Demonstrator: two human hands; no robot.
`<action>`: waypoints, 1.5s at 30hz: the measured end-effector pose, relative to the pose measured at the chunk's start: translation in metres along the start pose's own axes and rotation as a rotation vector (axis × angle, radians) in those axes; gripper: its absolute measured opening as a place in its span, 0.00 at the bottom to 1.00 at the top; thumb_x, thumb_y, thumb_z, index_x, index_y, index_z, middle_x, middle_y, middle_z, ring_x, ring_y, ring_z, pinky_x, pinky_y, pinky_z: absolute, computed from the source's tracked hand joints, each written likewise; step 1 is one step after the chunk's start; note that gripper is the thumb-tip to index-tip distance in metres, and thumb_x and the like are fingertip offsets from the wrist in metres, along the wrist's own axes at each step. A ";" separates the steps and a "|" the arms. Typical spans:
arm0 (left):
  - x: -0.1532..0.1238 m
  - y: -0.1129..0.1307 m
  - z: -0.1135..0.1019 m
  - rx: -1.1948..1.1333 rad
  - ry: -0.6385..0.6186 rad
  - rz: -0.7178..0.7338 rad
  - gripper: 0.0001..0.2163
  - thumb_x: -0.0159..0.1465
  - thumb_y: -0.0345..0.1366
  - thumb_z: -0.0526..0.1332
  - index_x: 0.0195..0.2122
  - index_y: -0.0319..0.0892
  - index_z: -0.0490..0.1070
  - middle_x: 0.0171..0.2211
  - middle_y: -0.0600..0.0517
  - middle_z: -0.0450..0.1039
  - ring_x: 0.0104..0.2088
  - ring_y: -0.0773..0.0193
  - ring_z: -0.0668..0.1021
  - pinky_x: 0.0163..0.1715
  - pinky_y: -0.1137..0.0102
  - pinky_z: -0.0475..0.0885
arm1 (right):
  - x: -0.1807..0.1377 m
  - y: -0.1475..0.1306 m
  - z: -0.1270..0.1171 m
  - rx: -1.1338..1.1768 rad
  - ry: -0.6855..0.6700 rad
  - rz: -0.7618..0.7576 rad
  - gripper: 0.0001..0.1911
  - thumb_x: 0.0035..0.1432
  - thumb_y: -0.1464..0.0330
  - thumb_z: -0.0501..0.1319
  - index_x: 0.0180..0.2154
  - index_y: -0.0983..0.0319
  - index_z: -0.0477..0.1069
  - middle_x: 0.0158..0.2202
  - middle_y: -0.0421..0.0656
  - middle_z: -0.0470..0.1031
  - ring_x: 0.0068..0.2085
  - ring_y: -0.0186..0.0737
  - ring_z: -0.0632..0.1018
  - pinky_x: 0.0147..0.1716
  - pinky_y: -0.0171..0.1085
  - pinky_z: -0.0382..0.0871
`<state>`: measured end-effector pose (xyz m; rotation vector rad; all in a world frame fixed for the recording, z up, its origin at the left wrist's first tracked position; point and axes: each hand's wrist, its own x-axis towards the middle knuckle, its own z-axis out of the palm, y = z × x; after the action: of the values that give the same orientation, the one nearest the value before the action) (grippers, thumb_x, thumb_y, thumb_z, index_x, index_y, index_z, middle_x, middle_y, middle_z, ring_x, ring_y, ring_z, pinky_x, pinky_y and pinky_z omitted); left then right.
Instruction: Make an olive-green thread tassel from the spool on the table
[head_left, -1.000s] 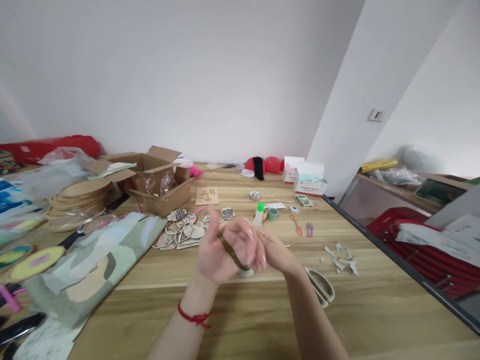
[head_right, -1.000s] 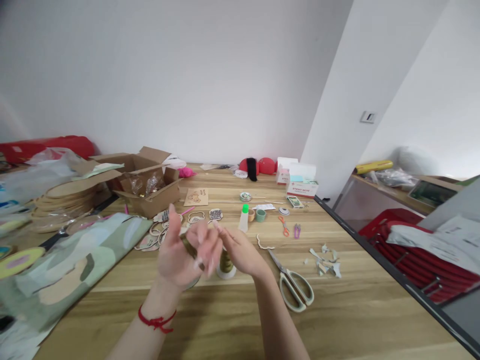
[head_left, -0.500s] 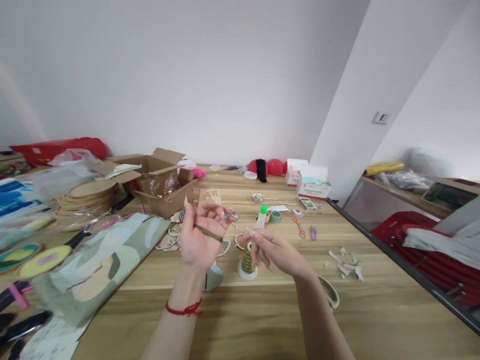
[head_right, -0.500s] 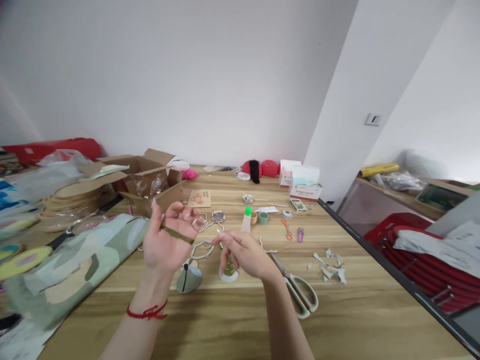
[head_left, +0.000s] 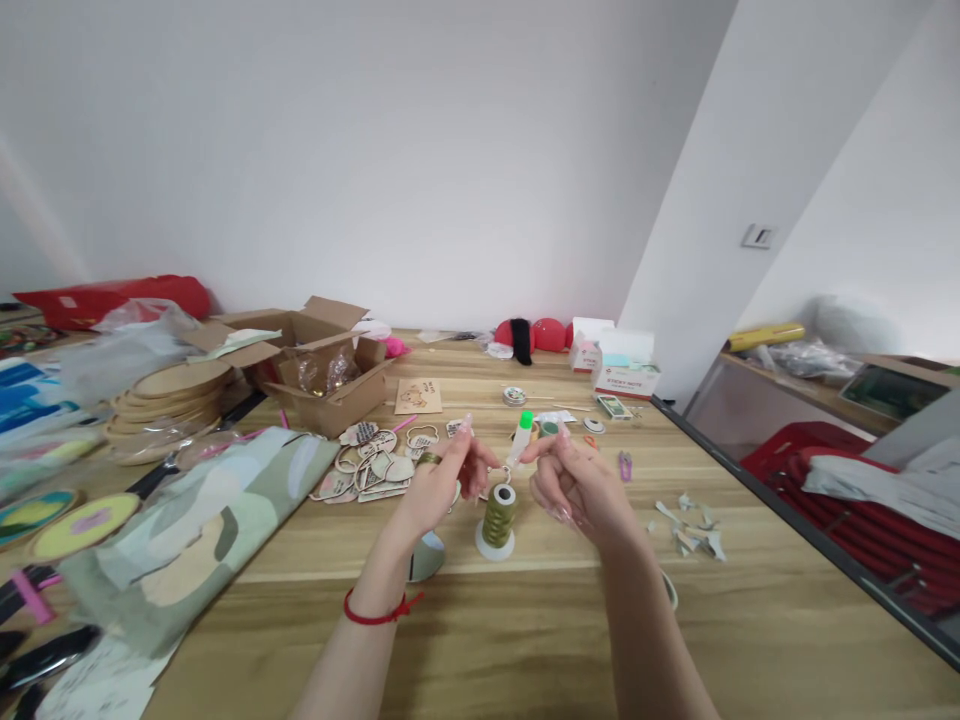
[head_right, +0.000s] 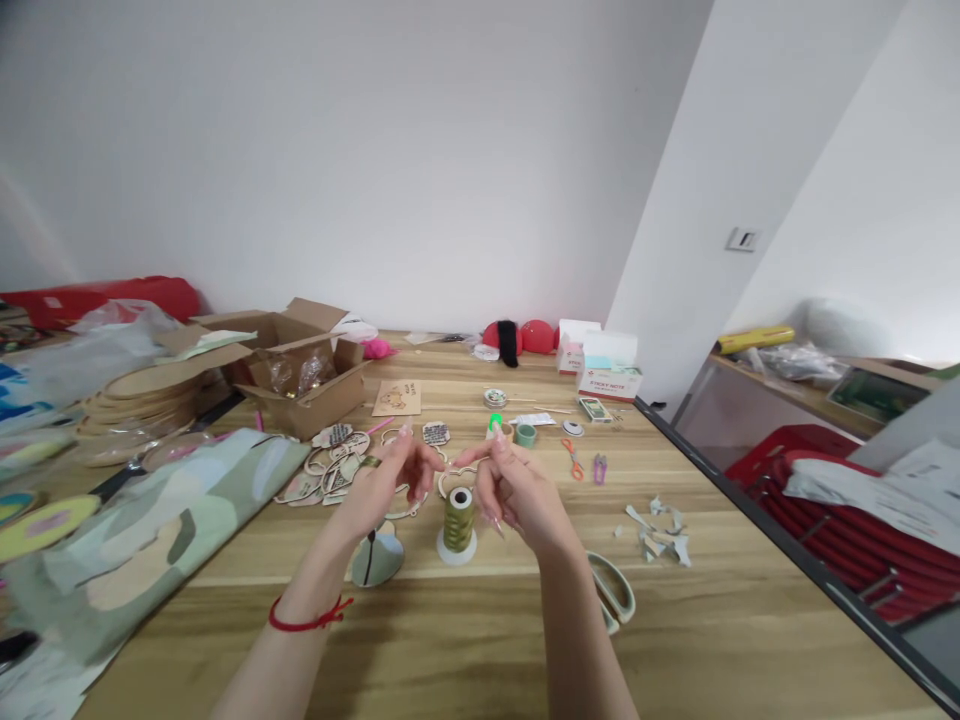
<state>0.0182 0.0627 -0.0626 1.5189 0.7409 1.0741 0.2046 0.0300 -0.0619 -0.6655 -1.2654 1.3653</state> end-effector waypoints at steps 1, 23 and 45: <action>0.000 -0.001 0.001 0.012 -0.011 -0.009 0.28 0.67 0.55 0.47 0.28 0.36 0.74 0.16 0.54 0.65 0.16 0.70 0.66 0.17 0.73 0.59 | 0.001 0.000 0.000 0.032 0.008 -0.017 0.25 0.64 0.51 0.54 0.37 0.65 0.76 0.11 0.33 0.61 0.12 0.27 0.56 0.13 0.30 0.46; 0.013 -0.016 0.009 -0.449 0.448 0.142 0.26 0.65 0.59 0.48 0.40 0.40 0.71 0.23 0.55 0.65 0.24 0.68 0.69 0.26 0.73 0.65 | 0.006 -0.011 0.004 0.400 0.109 -0.234 0.24 0.70 0.59 0.48 0.36 0.65 0.78 0.09 0.31 0.54 0.13 0.26 0.43 0.13 0.28 0.44; -0.001 -0.012 0.024 0.037 -0.093 -0.159 0.27 0.62 0.57 0.56 0.17 0.39 0.71 0.13 0.53 0.65 0.16 0.70 0.66 0.18 0.74 0.60 | 0.003 -0.015 0.003 0.415 0.166 -0.269 0.32 0.73 0.60 0.38 0.35 0.65 0.77 0.10 0.31 0.52 0.13 0.27 0.43 0.13 0.29 0.44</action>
<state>0.0403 0.0548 -0.0751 1.5040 0.8063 0.8697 0.2056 0.0291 -0.0468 -0.2998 -0.8667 1.2666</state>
